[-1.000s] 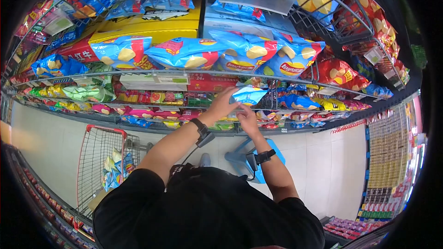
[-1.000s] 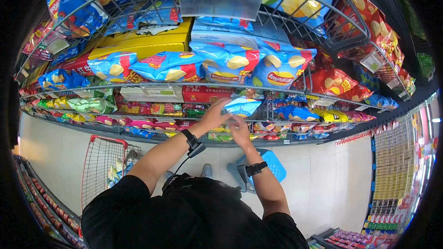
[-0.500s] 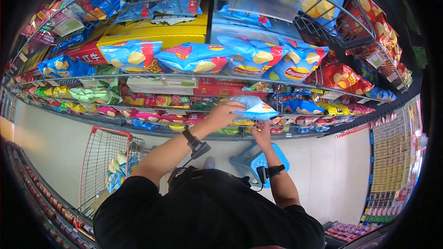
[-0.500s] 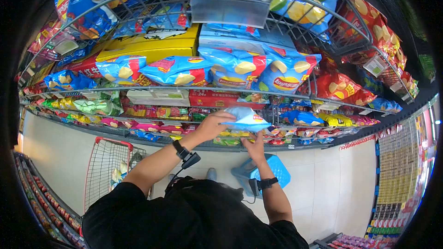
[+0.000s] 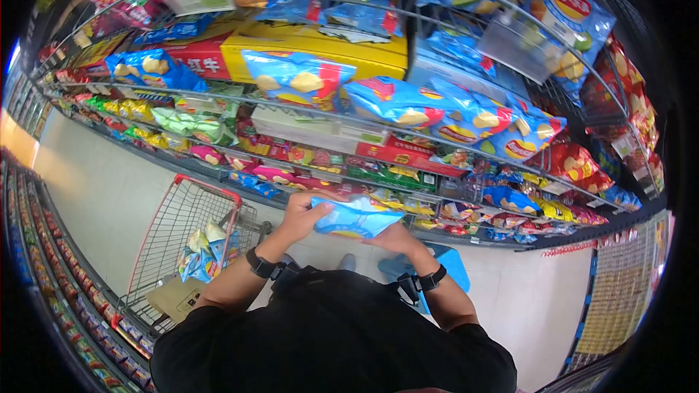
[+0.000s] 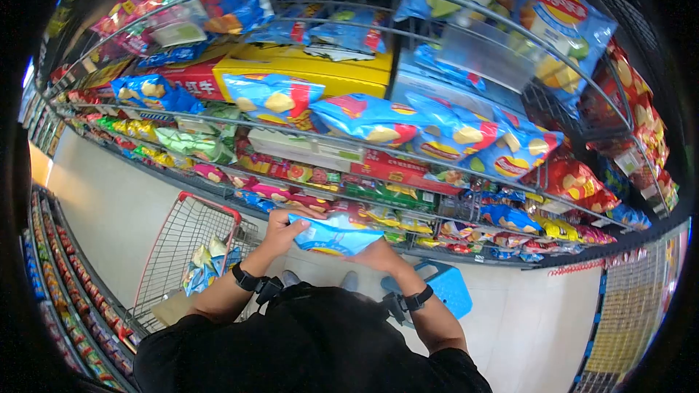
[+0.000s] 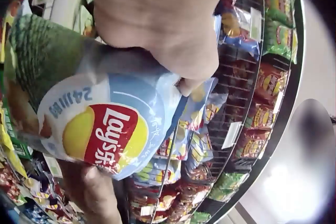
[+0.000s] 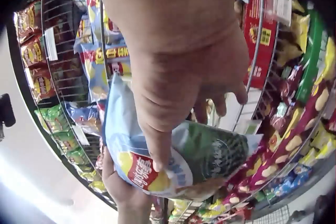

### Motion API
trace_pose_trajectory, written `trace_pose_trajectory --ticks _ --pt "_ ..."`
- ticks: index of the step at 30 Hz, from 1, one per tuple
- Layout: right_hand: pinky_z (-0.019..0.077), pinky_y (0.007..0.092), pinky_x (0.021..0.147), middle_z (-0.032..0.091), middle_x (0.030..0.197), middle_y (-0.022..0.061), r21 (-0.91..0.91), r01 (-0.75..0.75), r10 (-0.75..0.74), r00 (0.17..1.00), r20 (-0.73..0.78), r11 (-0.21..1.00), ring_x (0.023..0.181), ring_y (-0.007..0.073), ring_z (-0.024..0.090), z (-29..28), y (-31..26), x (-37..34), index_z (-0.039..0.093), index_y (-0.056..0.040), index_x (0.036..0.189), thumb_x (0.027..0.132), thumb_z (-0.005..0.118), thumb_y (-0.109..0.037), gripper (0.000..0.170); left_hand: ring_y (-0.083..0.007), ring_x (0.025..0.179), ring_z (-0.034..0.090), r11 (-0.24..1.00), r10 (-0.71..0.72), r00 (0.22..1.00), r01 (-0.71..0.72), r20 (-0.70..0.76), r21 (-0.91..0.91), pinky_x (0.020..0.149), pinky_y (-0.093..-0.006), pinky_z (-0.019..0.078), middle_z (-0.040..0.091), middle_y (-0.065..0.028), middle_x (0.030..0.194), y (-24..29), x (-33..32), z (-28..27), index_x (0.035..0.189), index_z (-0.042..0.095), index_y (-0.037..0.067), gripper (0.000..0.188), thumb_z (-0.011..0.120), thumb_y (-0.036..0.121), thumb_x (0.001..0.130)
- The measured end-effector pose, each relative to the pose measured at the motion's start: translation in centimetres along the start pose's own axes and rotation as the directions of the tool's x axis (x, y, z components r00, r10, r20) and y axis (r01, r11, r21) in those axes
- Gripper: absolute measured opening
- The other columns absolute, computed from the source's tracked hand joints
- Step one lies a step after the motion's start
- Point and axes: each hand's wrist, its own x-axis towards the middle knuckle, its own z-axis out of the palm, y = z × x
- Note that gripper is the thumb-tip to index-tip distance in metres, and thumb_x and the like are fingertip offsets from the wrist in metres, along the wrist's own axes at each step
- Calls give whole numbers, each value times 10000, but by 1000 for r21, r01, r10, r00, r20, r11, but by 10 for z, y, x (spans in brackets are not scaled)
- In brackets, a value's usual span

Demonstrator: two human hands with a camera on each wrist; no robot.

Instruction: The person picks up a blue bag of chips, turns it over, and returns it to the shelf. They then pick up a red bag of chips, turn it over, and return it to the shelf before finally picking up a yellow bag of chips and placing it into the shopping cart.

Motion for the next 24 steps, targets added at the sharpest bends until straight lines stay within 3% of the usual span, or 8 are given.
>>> trace_pose_trajectory --ticks 5,8,11,14,15,18,19,24 --pt "393 363 1033 532 1301 146 81 8 -29 965 260 997 1191 240 509 52 -44 35 444 6 1319 690 849 -264 796 -82 744 602 991 -129 953 130 -274 -16 675 -242 492 686 -43 860 19 -45 -43 951 683 -42 203 622 143 896" --pt "402 370 1025 515 1322 142 67 52 -72 936 344 996 1197 234 503 78 -62 55 412 6 1338 694 848 -262 823 -85 736 603 976 -218 899 195 -379 -97 670 -244 492 680 -42 837 17 -73 -73 937 685 -23 192 619 155 903" --pt "415 374 1009 512 1309 150 9 211 -200 908 368 977 1196 219 496 107 -56 83 396 13 1332 702 846 -272 825 -92 726 607 955 -255 837 140 -485 -260 657 -247 494 673 -32 830 20 -94 -98 937 675 -6 191 610 172 913" --pt "424 372 994 532 1258 156 202 133 -198 918 344 970 1171 219 510 144 -62 112 397 18 1316 718 837 -297 807 -95 762 612 955 -217 783 45 -583 -295 673 -246 497 668 -35 868 29 -108 -128 982 650 5 198 596 187 923" --pt "432 364 981 546 1215 144 245 106 -182 934 308 964 1141 219 526 153 -79 116 410 20 1294 732 828 -302 772 -107 860 609 947 -204 808 20 -552 -320 746 -261 501 652 -52 967 34 -113 -137 1088 607 7 255 589 205 929" --pt "444 360 966 555 1207 129 318 18 -131 931 340 948 1110 214 547 186 -89 137 409 19 1297 755 811 -278 737 -130 953 592 948 -221 787 34 -576 -317 830 -287 492 628 -67 1054 47 -129 -155 1171 557 6 307 581 197 931" --pt "463 346 937 566 1204 122 368 -29 -98 942 321 929 1094 203 559 197 -96 138 422 15 1293 784 785 -253 681 -162 1039 568 943 -288 775 127 -562 -307 906 -317 469 591 -86 1146 28 -145 -168 1263 475 5 408 603 166 912" --pt "480 336 909 578 1195 119 486 -144 -38 938 345 862 1077 187 572 242 -100 162 447 18 1280 818 748 -250 612 -178 1135 522 967 -235 839 149 -491 -209 979 -336 432 528 -109 1243 38 -171 -194 1350 354 19 611 685 125 847"
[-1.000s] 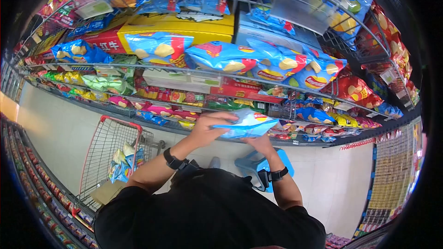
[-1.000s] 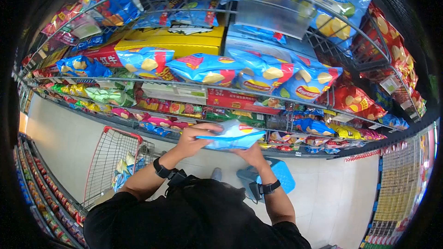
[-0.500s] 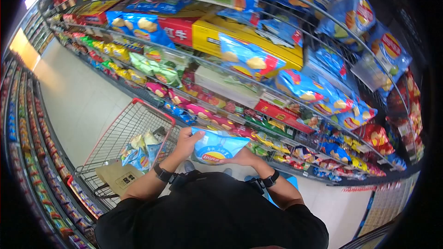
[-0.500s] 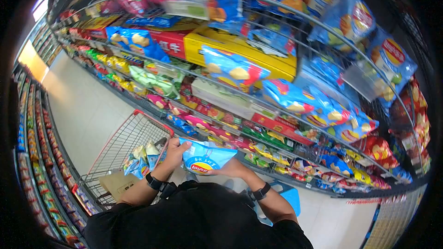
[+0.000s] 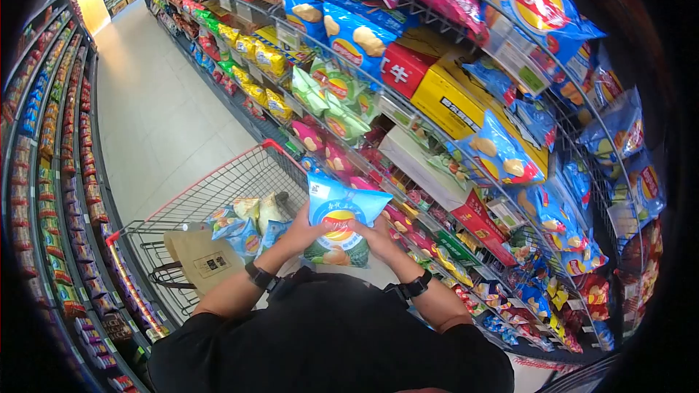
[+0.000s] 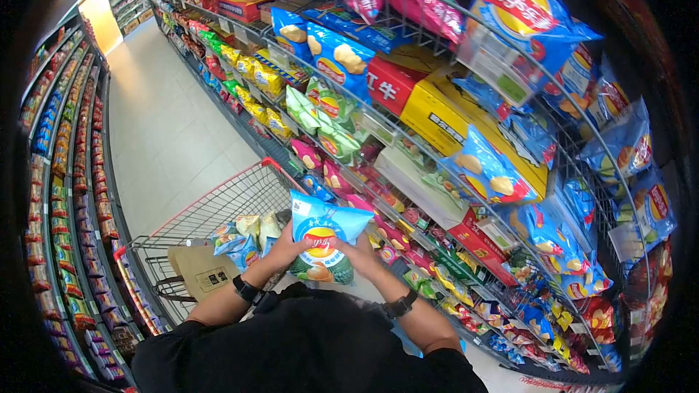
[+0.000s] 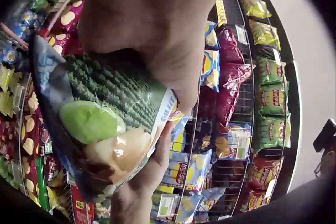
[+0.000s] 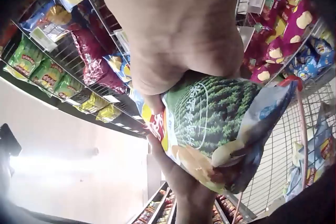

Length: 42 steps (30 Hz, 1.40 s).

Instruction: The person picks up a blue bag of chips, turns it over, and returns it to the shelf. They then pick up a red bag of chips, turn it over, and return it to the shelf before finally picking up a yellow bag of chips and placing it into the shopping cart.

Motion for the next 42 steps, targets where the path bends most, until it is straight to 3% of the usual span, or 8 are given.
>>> trace_pose_trajectory --ticks 7,11,16,21,24,27,31,42 --pt "451 346 954 532 1250 127 -4 -82 82 996 -31 997 1133 201 533 17 19 18 384 25 1333 843 720 -263 661 -183 997 614 994 -106 993 107 -56 26 847 -310 523 611 -123 1134 -24 2 -37 1253 440 -5 499 698 120 844" --pt "428 359 984 493 1298 133 70 -136 141 987 -77 988 1175 212 501 12 17 18 318 17 1376 845 717 -270 724 -180 1020 599 990 -131 991 132 -24 42 869 -314 507 603 -119 1152 -18 12 -35 1254 450 -2 509 710 136 839" --pt "441 356 969 511 1281 126 137 -113 126 987 -95 984 1153 209 519 3 21 15 358 11 1357 867 692 -285 662 -172 1049 583 979 -176 984 175 -5 102 888 -314 492 596 -110 1168 -10 16 -28 1273 448 4 515 701 135 844" --pt "444 352 965 538 1253 113 169 -120 149 973 -174 978 1137 193 529 3 19 16 400 4 1330 895 656 -280 579 -166 1030 594 989 -150 987 150 56 9 878 -313 498 603 -107 1158 -21 28 -30 1268 453 6 507 701 145 848" --pt "429 360 998 513 1286 110 242 -133 166 979 -119 961 1167 210 517 0 16 15 377 -20 1344 912 631 -256 554 -168 1027 597 989 -145 989 145 19 -3 875 -311 501 605 -110 1150 -7 36 -24 1256 454 -6 491 694 141 854" --pt "426 349 986 542 1258 117 208 -87 105 992 -73 974 1139 198 532 7 8 14 407 2 1334 875 682 -251 591 -173 1025 598 988 -150 988 148 -44 -43 869 -307 500 602 -115 1152 -6 43 -24 1252 451 -17 473 678 138 867" --pt "432 349 980 540 1265 119 234 -140 176 975 -138 962 1137 200 536 6 12 18 394 -2 1345 861 699 -222 613 -173 1034 588 986 -153 988 150 -36 -75 888 -310 489 596 -117 1158 -5 42 -25 1255 449 -17 452 649 170 894" --pt "434 339 989 525 1286 123 255 -183 208 975 -76 949 1151 205 536 13 6 22 376 0 1359 874 686 -232 620 -174 1041 580 991 -112 991 106 -72 -88 902 -312 481 588 -122 1170 -1 36 -29 1270 436 -18 455 629 187 912"
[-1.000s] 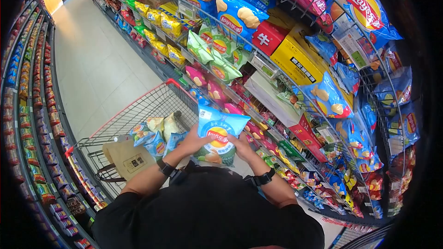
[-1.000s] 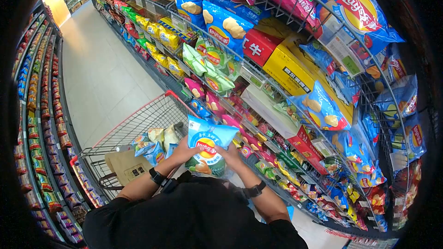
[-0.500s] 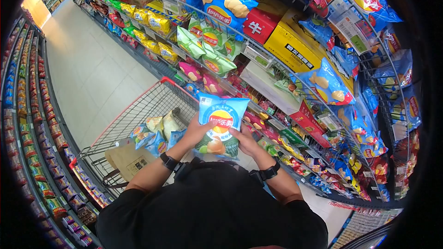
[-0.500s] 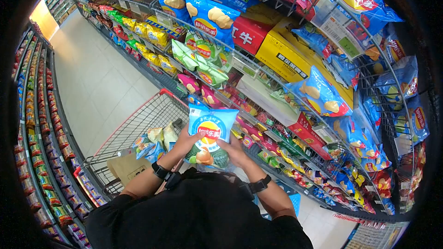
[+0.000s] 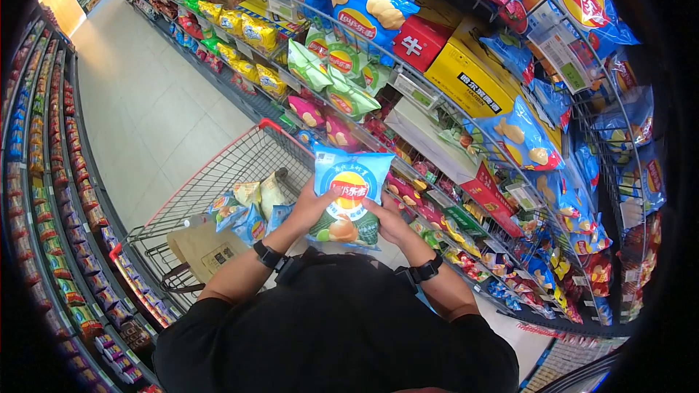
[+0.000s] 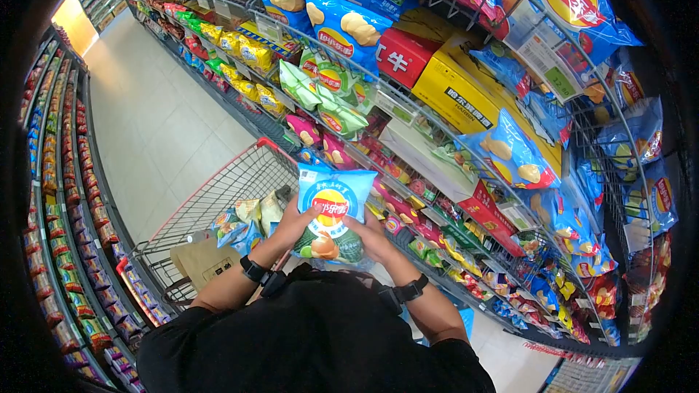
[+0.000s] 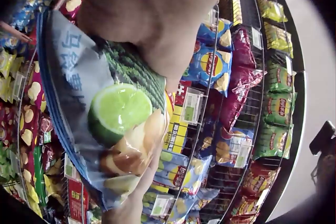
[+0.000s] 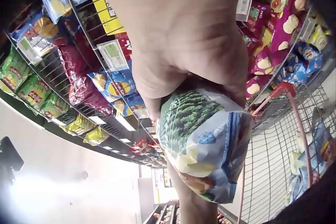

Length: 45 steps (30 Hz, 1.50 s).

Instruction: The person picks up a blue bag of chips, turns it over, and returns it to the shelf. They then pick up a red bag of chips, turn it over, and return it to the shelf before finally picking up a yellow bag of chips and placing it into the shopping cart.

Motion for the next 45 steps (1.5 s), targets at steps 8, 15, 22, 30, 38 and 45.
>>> trace_pose_trajectory --ticks 8,15,22,30,38,45 --pt "449 337 973 532 1281 127 -29 -39 40 999 12 999 1148 205 540 -1 0 0 390 16 1346 887 671 -236 594 -174 1029 589 999 5 1000 -5 -14 -34 886 -312 493 594 -123 1154 -6 0 -3 1258 435 -22 456 639 182 904" --pt "446 352 990 549 1267 112 -1 -73 73 997 15 997 1139 210 554 -1 1 -2 441 -9 1300 915 628 -215 475 -177 1051 581 1000 7 1000 -6 26 -26 899 -314 489 586 -121 1164 4 -3 0 1266 424 -22 483 649 196 898" --pt "445 365 993 556 1262 109 74 -3 3 1000 0 997 1150 217 550 -1 1 0 449 -21 1296 899 644 -172 468 -181 1109 540 988 27 1000 -25 12 -153 937 -319 457 536 -130 1235 -14 4 -12 1310 390 -8 518 641 181 898" --pt "476 349 935 585 1210 100 50 62 -55 988 -145 997 1088 199 579 -6 0 14 476 -17 1269 887 655 -146 441 -119 1028 526 965 51 994 -73 94 250 846 -268 455 549 -79 1172 -8 3 -26 1182 548 21 361 669 95 850" --pt "442 343 961 537 1266 94 -271 219 -235 972 -27 937 1141 198 527 3 -3 20 447 -35 1321 859 692 -165 539 -194 1097 526 907 155 982 -184 105 378 927 -333 444 514 -111 1235 -8 4 -12 1336 394 29 660 741 178 795" --pt "429 376 998 429 1364 99 -452 236 -138 961 239 860 1242 227 442 22 -13 4 398 -61 1398 803 730 -78 681 -204 1125 536 936 207 977 -186 -42 300 944 -355 445 550 -123 1214 -2 13 -20 1322 373 26 676 750 154 775"
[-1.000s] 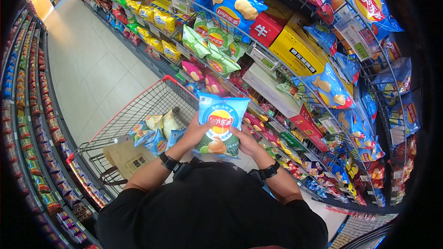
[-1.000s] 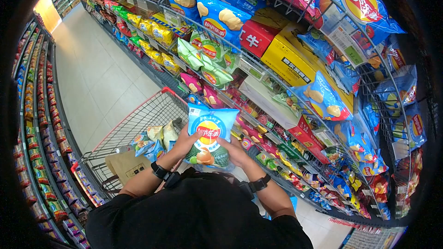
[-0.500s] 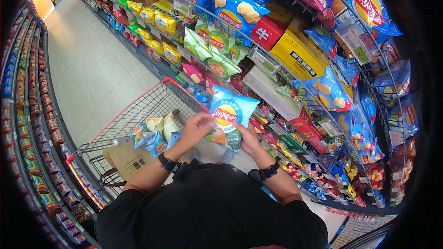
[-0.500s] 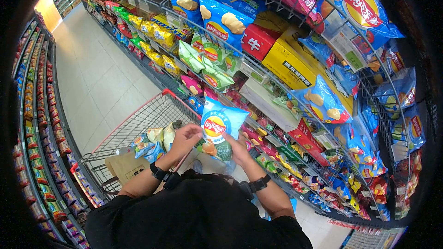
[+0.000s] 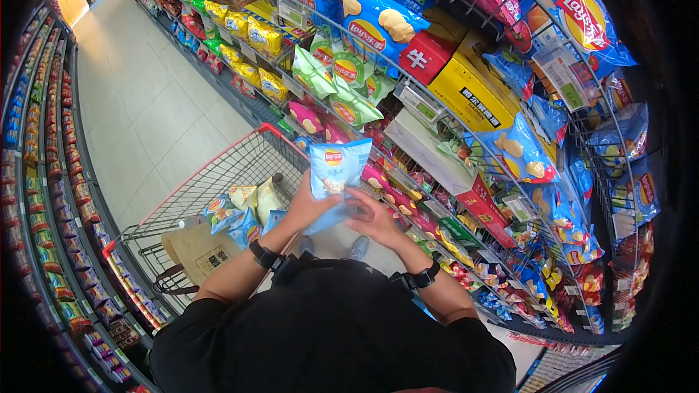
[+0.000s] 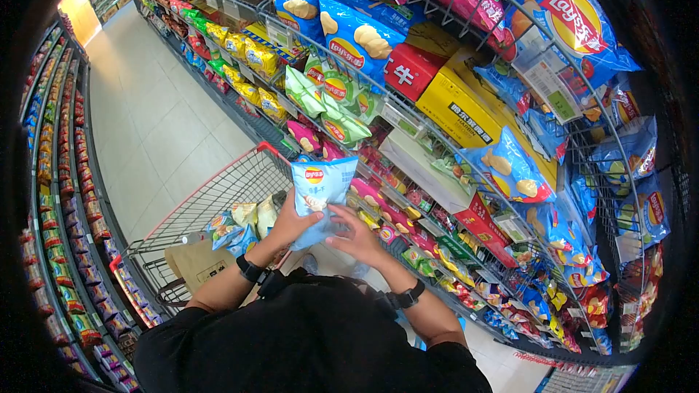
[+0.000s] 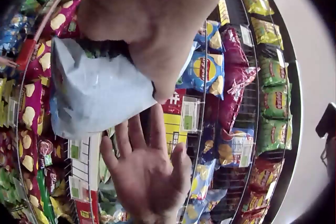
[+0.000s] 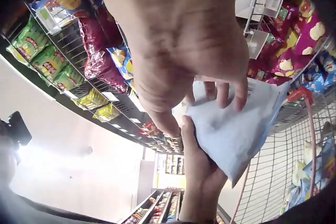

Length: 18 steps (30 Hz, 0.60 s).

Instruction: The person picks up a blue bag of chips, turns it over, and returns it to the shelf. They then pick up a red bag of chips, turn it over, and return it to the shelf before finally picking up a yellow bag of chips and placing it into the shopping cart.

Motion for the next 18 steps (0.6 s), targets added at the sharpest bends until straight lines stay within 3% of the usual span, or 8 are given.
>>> trace_pose_trajectory --ticks 3,6,9,11,18 --pt "444 380 983 458 1332 110 71 25 -12 984 -176 997 1219 214 466 -12 11 7 422 -17 1346 802 732 -86 630 -191 1075 570 993 -101 995 101 17 -62 925 -347 460 593 -111 1170 6 2 -7 1295 420 4 603 727 116 788" --pt "465 364 946 530 1246 107 19 180 -153 884 -442 984 1142 190 526 -11 10 11 438 10 1293 811 733 -111 578 -184 1072 571 970 -155 975 181 157 -162 927 -347 461 596 -103 1169 8 0 -10 1304 423 -1 594 714 106 798" --pt "475 342 908 581 1167 97 147 52 -7 956 -292 988 1069 173 565 -21 15 4 424 18 1289 822 731 -139 580 -182 1081 566 942 -189 929 263 318 -210 937 -344 455 586 -99 1192 9 -6 -9 1330 404 0 617 709 113 807" --pt "450 336 935 593 1188 85 175 52 -1 959 -283 983 1080 169 559 -21 15 2 480 6 1266 841 729 -213 539 -183 1086 562 934 -189 909 284 372 -218 944 -342 450 581 -96 1200 13 -9 -7 1339 396 1 628 711 125 810" --pt "454 336 928 603 1165 92 185 38 17 958 -287 982 1062 172 568 -17 9 -2 485 13 1260 842 729 -208 532 -179 1091 557 957 -175 915 245 364 -155 948 -336 446 580 -95 1191 14 -12 -7 1315 414 -4 597 709 138 816"
